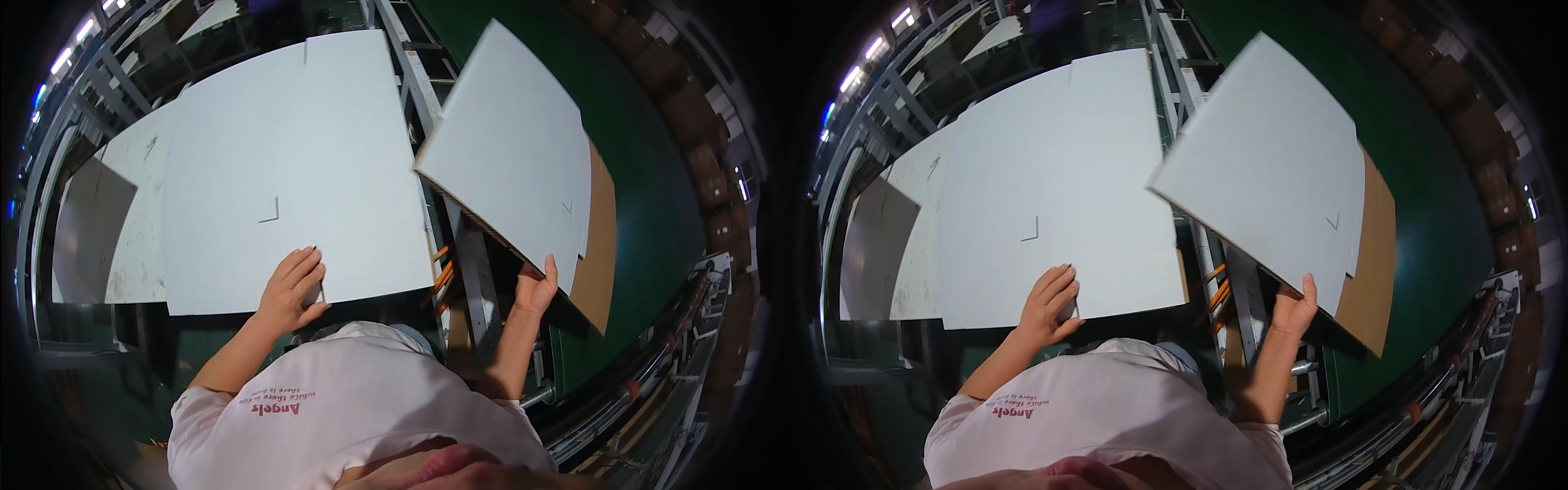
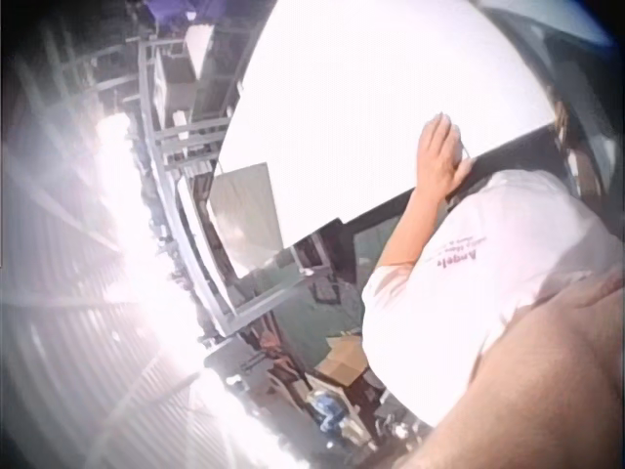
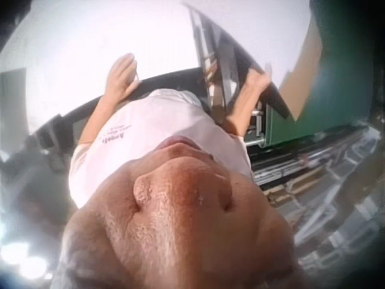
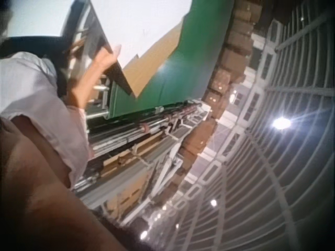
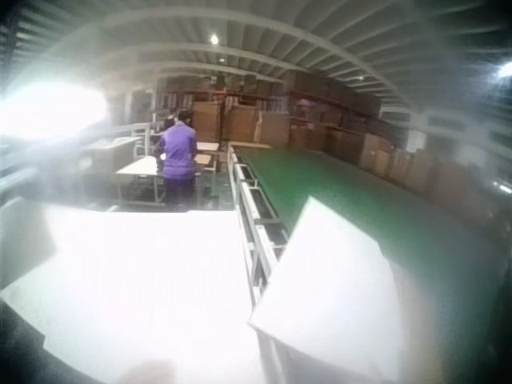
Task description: The person repeatedly picks up white cardboard pieces and brown cardboard inserts from a table, aligns them, and places them together. The person continues this repetitive assembly process throughout the clip.
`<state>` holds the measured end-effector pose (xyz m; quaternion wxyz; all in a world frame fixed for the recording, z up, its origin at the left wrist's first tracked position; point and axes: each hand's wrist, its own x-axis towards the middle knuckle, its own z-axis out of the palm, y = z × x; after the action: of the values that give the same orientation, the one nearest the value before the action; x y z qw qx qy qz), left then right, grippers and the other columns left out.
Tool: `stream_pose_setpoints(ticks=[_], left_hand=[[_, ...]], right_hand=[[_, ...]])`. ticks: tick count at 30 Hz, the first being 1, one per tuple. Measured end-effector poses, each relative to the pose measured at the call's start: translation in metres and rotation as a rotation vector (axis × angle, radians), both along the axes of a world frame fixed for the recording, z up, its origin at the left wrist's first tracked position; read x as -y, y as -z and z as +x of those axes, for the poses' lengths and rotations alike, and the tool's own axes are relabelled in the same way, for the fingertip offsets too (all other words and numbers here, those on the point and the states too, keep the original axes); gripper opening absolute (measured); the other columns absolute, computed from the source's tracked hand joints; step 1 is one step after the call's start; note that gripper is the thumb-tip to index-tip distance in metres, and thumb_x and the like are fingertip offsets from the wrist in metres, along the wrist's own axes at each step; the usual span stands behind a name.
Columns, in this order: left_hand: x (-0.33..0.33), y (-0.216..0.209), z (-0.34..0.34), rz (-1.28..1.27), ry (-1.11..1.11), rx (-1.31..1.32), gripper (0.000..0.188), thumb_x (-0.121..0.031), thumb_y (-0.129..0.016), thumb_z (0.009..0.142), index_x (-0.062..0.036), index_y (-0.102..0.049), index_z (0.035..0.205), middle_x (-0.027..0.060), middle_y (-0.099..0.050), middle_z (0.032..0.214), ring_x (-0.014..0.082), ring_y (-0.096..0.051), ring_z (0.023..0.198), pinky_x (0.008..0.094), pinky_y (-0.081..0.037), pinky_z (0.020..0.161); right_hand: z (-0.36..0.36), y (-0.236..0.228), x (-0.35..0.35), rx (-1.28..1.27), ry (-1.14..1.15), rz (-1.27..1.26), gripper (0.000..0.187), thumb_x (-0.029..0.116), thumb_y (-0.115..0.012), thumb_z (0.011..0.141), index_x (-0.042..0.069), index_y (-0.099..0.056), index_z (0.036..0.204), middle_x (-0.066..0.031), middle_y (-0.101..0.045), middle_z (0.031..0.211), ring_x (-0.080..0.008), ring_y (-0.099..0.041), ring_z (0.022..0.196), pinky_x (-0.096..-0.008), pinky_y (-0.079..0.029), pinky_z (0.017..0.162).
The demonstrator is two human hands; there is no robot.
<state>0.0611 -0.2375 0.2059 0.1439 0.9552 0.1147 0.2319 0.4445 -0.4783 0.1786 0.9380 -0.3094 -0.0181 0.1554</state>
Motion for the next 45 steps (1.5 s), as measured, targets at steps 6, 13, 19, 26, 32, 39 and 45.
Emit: stream_pose_setpoints(ticks=[6,13,19,26,32,39,45], left_hand=[[0.007,-0.001,-0.004,-0.017,-0.083,-0.171,0.061,-0.033,-0.071,0.077,-0.0006,-0.052,0.125,0.0192,-0.052,0.128,0.0369,-0.047,0.123,0.0465,-0.036,0.107],[0.031,0.000,-0.040,-0.197,-0.108,-0.411,0.044,-0.036,-0.066,0.080,-0.0054,-0.062,0.112,0.0128,-0.062,0.105,0.0324,-0.058,0.101,0.0472,-0.046,0.087],[0.032,-0.049,-0.117,-0.386,0.134,0.061,0.030,-0.019,-0.071,0.075,-0.0047,-0.066,0.101,0.0106,-0.065,0.096,0.0301,-0.062,0.092,0.0423,-0.051,0.080],[0.023,-0.022,-0.019,0.046,0.119,0.024,0.030,-0.018,-0.067,0.079,-0.0101,-0.062,0.108,0.0065,-0.058,0.123,0.0279,-0.048,0.124,0.0454,-0.036,0.105],[0.026,-0.007,-0.009,0.146,0.046,0.068,0.014,-0.014,-0.068,0.077,-0.0120,-0.061,0.089,0.0026,-0.061,0.114,0.0230,-0.051,0.119,0.0446,-0.039,0.102],[0.023,-0.021,-0.007,0.033,0.004,0.150,0.024,-0.015,-0.078,0.066,-0.0133,-0.059,0.081,0.0001,-0.064,0.105,0.0235,-0.058,0.113,0.0443,-0.045,0.096],[0.022,-0.010,-0.004,-0.008,-0.053,0.170,0.025,-0.016,-0.080,0.062,-0.0123,-0.061,0.077,0.0005,-0.066,0.102,0.0229,-0.060,0.110,0.0434,-0.047,0.096]], right_hand=[[-0.157,-0.042,-0.093,0.025,-0.178,-0.166,0.040,0.001,-0.058,0.088,0.000,-0.050,0.127,-0.0134,-0.056,0.124,-0.0252,-0.057,0.111,-0.0400,-0.047,0.098],[-0.311,-0.039,-0.146,-0.035,-0.795,-0.248,0.045,0.011,-0.062,0.092,0.001,-0.043,0.131,-0.0151,-0.053,0.123,-0.0266,-0.058,0.108,-0.0432,-0.054,0.085],[-0.325,-0.021,-0.152,-0.238,-1.387,-0.396,0.040,0.026,-0.059,0.095,-0.009,-0.054,0.113,-0.0166,-0.062,0.102,-0.0247,-0.065,0.092,-0.0358,-0.056,0.077],[-0.305,0.032,-0.128,0.454,-1.463,-0.593,0.044,0.012,-0.063,0.087,-0.001,-0.051,0.127,-0.0166,-0.061,0.114,-0.0244,-0.064,0.099,-0.0327,-0.053,0.087],[-0.141,0.034,0.002,0.038,-0.740,-0.471,0.041,0.014,-0.063,0.088,-0.004,-0.054,0.123,-0.0194,-0.061,0.120,-0.0337,-0.065,0.098,-0.0470,-0.057,0.081],[-0.096,-0.046,-0.020,0.529,0.017,-0.496,0.037,0.004,-0.060,0.087,-0.003,-0.055,0.124,-0.0150,-0.058,0.126,-0.0244,-0.058,0.110,-0.0338,-0.048,0.091],[-0.181,-0.065,-0.095,1.740,-0.176,-0.782,0.040,-0.010,-0.056,0.069,-0.003,-0.061,0.108,-0.0212,-0.059,0.125,-0.0378,-0.053,0.122,-0.0456,-0.040,0.105]])
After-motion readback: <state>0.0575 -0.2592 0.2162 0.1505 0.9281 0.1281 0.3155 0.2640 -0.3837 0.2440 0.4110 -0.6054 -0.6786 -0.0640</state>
